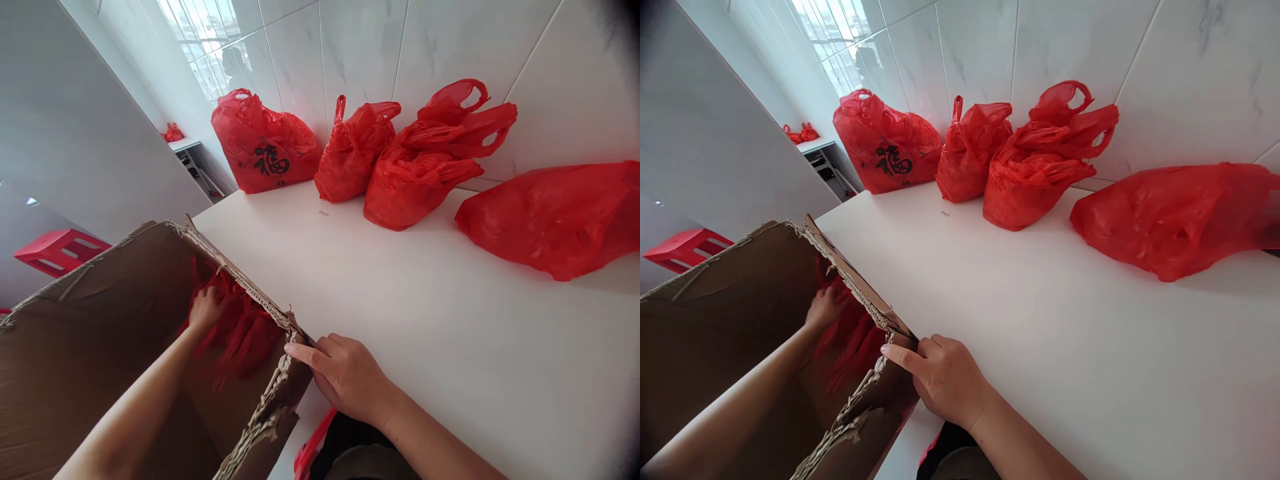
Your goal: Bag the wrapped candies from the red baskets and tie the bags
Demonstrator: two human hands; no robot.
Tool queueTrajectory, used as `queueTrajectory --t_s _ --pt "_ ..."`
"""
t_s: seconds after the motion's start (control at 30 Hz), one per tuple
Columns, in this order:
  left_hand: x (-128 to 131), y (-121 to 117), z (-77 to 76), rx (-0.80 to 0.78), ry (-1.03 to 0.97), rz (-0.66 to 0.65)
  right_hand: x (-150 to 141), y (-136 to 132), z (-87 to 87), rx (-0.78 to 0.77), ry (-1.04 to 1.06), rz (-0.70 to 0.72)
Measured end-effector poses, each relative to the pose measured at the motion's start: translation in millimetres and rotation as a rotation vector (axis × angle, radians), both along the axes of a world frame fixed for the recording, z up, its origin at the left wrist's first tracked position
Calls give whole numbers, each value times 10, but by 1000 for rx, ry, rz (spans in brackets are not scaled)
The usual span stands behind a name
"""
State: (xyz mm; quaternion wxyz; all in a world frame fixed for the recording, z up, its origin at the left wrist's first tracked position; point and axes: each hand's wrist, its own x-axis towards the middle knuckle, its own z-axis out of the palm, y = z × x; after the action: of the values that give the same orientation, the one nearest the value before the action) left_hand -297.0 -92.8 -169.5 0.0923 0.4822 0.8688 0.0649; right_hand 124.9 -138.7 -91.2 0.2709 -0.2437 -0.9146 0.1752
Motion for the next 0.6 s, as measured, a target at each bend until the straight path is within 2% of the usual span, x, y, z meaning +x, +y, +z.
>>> queueTrajectory --t_s 0.07,0.13,0.23,0.3,0.33,0.37,0.43,0.53,0.6 --pt "-48 23 15 37 73 143 -4 1 -8 8 11 -8" --pt "8 31 -118 29 72 209 -9 6 -10 6 6 -10" --pt "180 37 -388 -1 11 176 -16 12 0 -11 -17 3" --pt "252 45 -459 26 -6 133 -19 11 12 -21 -26 8" --pt "255 50 -440 57 -1 120 -19 10 18 -25 -25 8" --pt "234 54 -384 97 10 113 -18 10 23 -31 -23 11" --pt "131 60 -174 194 39 120 -14 16 24 -34 -14 17" --pt "-53 97 300 385 105 189 -17 35 -3 -14 2 11" --pt "-70 205 647 524 146 207 -32 32 -34 6 -3 -3"
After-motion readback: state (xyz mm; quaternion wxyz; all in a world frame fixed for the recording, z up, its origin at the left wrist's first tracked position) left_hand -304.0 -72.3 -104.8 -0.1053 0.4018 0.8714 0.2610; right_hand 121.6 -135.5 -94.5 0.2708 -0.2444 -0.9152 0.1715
